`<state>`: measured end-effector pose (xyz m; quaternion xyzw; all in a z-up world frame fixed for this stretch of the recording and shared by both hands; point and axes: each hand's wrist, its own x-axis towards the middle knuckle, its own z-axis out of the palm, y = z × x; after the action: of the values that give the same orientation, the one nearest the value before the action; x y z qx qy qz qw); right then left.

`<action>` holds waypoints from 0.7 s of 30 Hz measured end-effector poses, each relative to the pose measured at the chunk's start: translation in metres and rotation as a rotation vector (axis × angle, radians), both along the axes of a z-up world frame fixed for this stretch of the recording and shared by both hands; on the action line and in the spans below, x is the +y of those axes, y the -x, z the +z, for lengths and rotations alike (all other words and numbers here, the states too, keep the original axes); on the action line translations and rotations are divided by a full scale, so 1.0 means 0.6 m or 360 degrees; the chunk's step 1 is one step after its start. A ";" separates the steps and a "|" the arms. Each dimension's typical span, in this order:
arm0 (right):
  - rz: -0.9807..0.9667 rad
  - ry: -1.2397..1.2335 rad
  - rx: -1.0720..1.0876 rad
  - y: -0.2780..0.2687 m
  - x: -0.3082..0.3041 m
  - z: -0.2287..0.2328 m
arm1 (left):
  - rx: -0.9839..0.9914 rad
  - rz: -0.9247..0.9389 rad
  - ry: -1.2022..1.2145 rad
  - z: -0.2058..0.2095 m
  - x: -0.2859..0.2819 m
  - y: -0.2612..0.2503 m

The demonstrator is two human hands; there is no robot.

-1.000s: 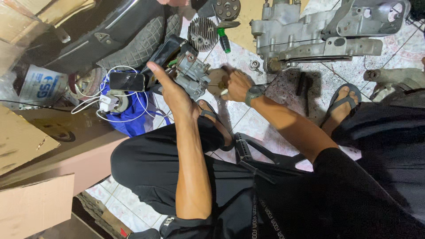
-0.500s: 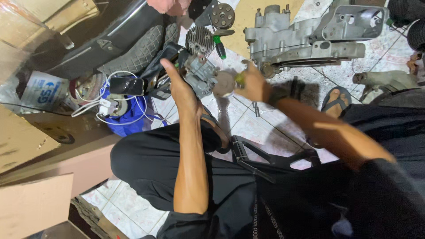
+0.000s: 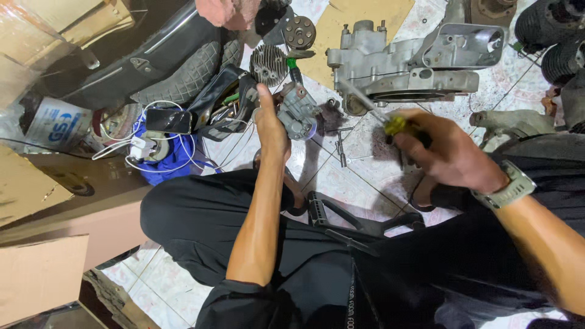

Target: The person disassembles a small engine component, likely a cylinder head, using a screwdriver and wrench. They remove bolts and separate parts, then use a screwdriver to adjust or clean internal areas of the component.

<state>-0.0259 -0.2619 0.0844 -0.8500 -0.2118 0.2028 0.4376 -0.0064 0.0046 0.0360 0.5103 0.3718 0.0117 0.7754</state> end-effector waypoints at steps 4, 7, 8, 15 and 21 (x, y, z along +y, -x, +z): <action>-0.0066 0.0015 0.0304 0.018 0.002 0.041 | -0.0340 -0.0098 -0.0287 -0.022 -0.003 0.000; -0.0045 -0.0067 0.0645 0.023 -0.008 0.030 | -0.0407 -0.0174 -0.0472 -0.028 0.002 0.000; -0.0015 -0.0197 0.0828 0.026 -0.015 0.020 | -0.0434 -0.0177 -0.0516 -0.030 0.003 0.001; 0.0194 0.0154 0.0749 0.021 -0.013 0.019 | -0.0712 -0.0266 -0.1015 -0.037 0.011 -0.001; 0.0071 0.0368 0.0894 0.015 0.004 0.043 | -0.0950 -0.0323 -0.1174 -0.035 0.015 0.002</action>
<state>-0.0350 -0.2597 0.1101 -0.7998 -0.0767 0.4623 0.3750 -0.0077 0.0135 0.0148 0.7593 0.0526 0.2129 0.6127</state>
